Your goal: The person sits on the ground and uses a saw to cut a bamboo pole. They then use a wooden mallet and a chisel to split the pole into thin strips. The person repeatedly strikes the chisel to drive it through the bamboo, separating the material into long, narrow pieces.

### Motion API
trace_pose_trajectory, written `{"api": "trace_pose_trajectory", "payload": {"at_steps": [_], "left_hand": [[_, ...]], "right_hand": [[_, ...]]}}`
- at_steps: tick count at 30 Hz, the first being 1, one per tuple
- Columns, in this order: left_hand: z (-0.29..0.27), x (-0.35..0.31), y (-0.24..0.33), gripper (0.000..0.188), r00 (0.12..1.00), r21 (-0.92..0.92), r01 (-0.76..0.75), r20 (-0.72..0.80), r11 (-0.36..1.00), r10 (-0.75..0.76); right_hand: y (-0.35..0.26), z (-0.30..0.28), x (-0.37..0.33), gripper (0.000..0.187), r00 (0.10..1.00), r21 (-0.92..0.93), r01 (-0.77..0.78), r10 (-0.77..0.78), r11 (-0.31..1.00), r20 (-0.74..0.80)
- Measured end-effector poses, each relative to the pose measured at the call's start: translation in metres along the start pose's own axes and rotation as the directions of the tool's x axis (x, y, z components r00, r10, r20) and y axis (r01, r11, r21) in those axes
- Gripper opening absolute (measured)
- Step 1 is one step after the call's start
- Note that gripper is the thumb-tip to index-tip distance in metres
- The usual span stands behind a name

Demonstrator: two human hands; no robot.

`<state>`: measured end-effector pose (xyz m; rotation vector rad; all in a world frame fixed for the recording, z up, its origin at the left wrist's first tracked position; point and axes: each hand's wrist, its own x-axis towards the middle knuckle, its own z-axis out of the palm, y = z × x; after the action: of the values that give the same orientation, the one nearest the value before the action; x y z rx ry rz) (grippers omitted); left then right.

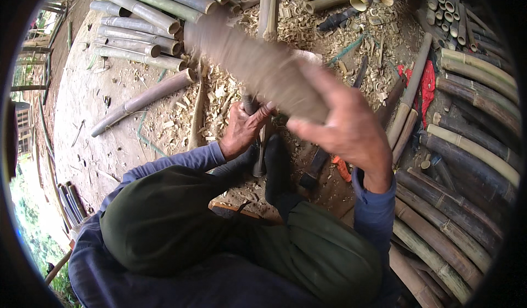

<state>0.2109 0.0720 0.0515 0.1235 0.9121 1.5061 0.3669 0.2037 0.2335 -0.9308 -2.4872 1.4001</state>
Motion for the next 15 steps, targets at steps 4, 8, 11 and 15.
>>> {"api": "trace_pose_trajectory", "payload": {"at_steps": [4, 8, 11, 15], "left_hand": [[-0.001, 0.002, -0.006, 0.033, 0.968, 0.544, -0.222, 0.019, 0.809, 0.252], [0.008, -0.002, 0.001, 0.038, 0.986, 0.595, -0.107, -0.041, 0.797, 0.163], [0.009, 0.002, -0.008, 0.029, 0.965, 0.458, -0.217, -0.033, 0.862, 0.261], [-0.011, 0.013, -0.023, 0.012, 0.948, 0.249, -0.294, -0.043, 0.923, 0.314]], "right_hand": [[0.009, 0.0, 0.0, 0.088, 0.994, -0.172, 0.1, -0.093, 0.98, 0.049], [0.003, -0.008, -0.004, 0.089, 0.974, 0.13, 0.162, -0.138, 0.978, -0.177], [0.016, -0.005, -0.005, 0.088, 0.985, -0.177, 0.153, -0.137, 0.972, 0.103], [0.016, 0.006, 0.0, 0.086, 0.995, -0.196, 0.096, -0.088, 0.976, 0.051]]}}
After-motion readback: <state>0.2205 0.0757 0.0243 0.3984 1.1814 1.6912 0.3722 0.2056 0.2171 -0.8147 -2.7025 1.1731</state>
